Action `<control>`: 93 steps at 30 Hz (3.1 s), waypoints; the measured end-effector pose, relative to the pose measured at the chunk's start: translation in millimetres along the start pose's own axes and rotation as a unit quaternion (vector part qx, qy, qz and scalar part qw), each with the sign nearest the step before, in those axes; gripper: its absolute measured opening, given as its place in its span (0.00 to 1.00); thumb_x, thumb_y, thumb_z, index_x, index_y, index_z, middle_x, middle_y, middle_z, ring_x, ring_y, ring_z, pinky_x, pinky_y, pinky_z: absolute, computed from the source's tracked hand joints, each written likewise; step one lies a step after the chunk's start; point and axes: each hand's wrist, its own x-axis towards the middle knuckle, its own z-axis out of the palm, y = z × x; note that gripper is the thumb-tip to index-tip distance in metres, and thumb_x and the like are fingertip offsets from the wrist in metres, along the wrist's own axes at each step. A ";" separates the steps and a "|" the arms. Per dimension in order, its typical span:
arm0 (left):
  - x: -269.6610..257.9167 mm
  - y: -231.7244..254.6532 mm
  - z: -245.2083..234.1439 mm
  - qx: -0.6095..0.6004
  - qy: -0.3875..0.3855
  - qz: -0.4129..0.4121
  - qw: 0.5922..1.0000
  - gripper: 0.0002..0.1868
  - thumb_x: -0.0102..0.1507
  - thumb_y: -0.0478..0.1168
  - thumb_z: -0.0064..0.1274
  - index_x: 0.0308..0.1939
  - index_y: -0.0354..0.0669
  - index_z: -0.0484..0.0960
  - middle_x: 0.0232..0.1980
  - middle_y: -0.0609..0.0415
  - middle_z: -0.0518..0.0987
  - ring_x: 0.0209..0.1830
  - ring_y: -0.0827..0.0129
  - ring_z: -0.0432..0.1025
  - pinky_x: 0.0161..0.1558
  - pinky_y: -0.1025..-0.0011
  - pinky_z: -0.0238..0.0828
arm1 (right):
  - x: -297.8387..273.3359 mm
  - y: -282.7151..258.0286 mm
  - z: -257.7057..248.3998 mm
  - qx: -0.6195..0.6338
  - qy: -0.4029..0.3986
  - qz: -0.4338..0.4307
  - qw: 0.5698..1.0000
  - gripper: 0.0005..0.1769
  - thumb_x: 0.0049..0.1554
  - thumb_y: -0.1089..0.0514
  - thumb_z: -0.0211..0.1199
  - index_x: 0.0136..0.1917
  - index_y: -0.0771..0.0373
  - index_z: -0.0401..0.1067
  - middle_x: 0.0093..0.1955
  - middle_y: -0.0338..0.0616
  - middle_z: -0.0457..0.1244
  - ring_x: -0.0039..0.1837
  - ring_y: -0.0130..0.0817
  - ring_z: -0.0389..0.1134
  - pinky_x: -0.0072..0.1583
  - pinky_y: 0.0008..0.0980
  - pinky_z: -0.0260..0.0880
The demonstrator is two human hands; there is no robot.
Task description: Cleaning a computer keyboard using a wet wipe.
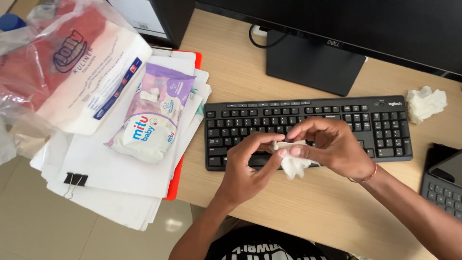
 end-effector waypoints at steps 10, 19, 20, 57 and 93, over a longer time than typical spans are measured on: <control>-20.7 -2.3 -1.0 -0.171 -0.025 -0.035 0.984 0.14 0.66 0.35 0.62 0.54 0.36 0.80 0.48 0.54 0.81 0.48 0.76 0.77 0.53 0.75 0.79 | -21.0 -4.8 0.5 -0.058 0.079 0.003 0.995 0.09 0.56 0.66 0.67 0.52 0.68 0.78 0.48 0.54 0.74 0.51 0.36 0.77 0.50 0.30 0.83; -32.5 -5.0 4.2 -0.128 0.018 -0.024 0.991 0.12 0.65 0.38 0.66 0.46 0.37 0.79 0.46 0.52 0.82 0.45 0.72 0.76 0.52 0.72 0.75 | -43.6 -14.3 13.3 -0.343 0.061 -0.222 0.911 0.14 0.48 0.62 0.72 0.49 0.62 0.80 0.57 0.47 0.68 0.62 0.38 0.69 0.60 0.29 0.78; -32.8 -4.7 4.6 -0.090 0.004 -0.016 0.996 0.13 0.64 0.39 0.67 0.45 0.38 0.80 0.45 0.52 0.82 0.44 0.72 0.77 0.49 0.73 0.76 | -45.0 -10.5 10.2 -0.311 0.065 -0.191 0.929 0.12 0.50 0.63 0.71 0.49 0.63 0.80 0.56 0.46 0.69 0.60 0.36 0.71 0.59 0.29 0.78; -38.5 -28.1 44.0 -0.264 -0.028 -0.136 0.955 0.08 0.69 0.35 0.55 0.49 0.34 0.78 0.48 0.48 0.83 0.49 0.69 0.81 0.57 0.71 0.84 | -55.4 45.0 18.1 -0.374 0.103 -0.222 0.895 0.17 0.48 0.65 0.75 0.52 0.62 0.77 0.59 0.50 0.70 0.57 0.39 0.74 0.53 0.29 0.83; 106.8 -68.8 -29.5 0.418 -0.082 0.063 0.903 0.29 0.69 0.61 0.51 0.34 0.35 0.83 0.24 0.48 0.80 0.18 0.59 0.76 0.21 0.63 0.71 | 40.7 1.8 8.4 -0.483 -0.061 -0.232 0.842 0.13 0.48 0.70 0.71 0.48 0.67 0.76 0.52 0.47 0.68 0.51 0.41 0.70 0.52 0.37 0.75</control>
